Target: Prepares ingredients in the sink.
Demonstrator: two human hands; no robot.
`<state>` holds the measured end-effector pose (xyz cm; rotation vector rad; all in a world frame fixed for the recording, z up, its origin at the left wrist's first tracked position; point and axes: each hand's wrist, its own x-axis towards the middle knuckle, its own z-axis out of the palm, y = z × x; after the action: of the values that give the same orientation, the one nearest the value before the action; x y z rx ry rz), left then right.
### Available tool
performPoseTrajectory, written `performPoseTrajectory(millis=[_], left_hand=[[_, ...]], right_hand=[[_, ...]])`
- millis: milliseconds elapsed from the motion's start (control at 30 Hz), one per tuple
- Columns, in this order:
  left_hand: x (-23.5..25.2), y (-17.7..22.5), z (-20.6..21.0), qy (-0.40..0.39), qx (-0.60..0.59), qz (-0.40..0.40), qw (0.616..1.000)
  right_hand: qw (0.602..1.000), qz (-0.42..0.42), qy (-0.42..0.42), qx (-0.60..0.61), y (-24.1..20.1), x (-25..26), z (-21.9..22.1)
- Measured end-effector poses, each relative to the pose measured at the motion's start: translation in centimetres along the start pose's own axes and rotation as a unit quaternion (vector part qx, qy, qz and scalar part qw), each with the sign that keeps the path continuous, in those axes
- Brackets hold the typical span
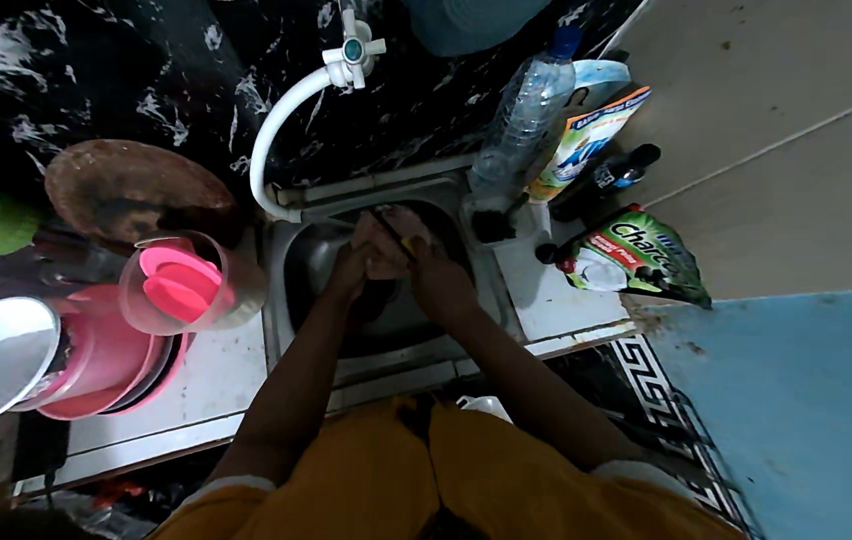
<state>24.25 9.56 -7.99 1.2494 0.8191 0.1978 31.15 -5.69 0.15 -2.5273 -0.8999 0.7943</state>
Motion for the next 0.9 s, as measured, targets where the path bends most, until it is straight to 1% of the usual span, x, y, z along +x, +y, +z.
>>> performPoseTrajectory(millis=[67,300,400,500,567,667,700,767,800,900], left_hand=[[-0.1,0.2,-0.1,0.0,0.029,0.007,1.0],[-0.2,1.8,0.1,0.024,0.088,0.014,0.996],[-0.8,1.7,0.0,0.011,0.113,0.015,0.993],[-1.3,1.6,0.4,0.011,0.126,0.023,0.992],[-1.4,1.6,0.8,0.034,0.109,0.032,0.993],[-0.6,1.0,0.0,0.053,0.06,0.035,0.996],[-0.3,0.6,-0.5,0.055,0.053,0.033,0.997],[0.0,0.4,-1.3,0.045,0.042,0.027,0.998],[0.0,0.5,-1.4,0.041,0.036,0.024,0.998],[-0.3,0.5,-0.9,0.023,0.017,0.021,0.999]], right_hand=[[0.999,-0.001,-0.009,-0.034,-0.4,0.0,0.2],[0.997,-0.007,-0.012,-0.081,-1.5,-0.8,-0.8],[0.996,-0.041,-0.002,-0.081,-2.1,-0.4,-1.0],[0.993,-0.086,0.04,-0.07,-2.9,1.5,-0.6],[0.992,-0.091,0.041,-0.082,-3.6,2.3,-0.7],[0.988,-0.119,0.045,-0.087,-3.2,1.5,-0.4],[0.989,-0.113,0.033,-0.091,-3.0,0.7,-0.3],[0.995,-0.059,-0.023,-0.083,-2.9,-0.3,-0.6],[0.995,-0.043,-0.037,-0.08,-3.0,-0.2,-0.6],[0.997,-0.062,-0.003,-0.055,-3.0,1.0,-0.4]])
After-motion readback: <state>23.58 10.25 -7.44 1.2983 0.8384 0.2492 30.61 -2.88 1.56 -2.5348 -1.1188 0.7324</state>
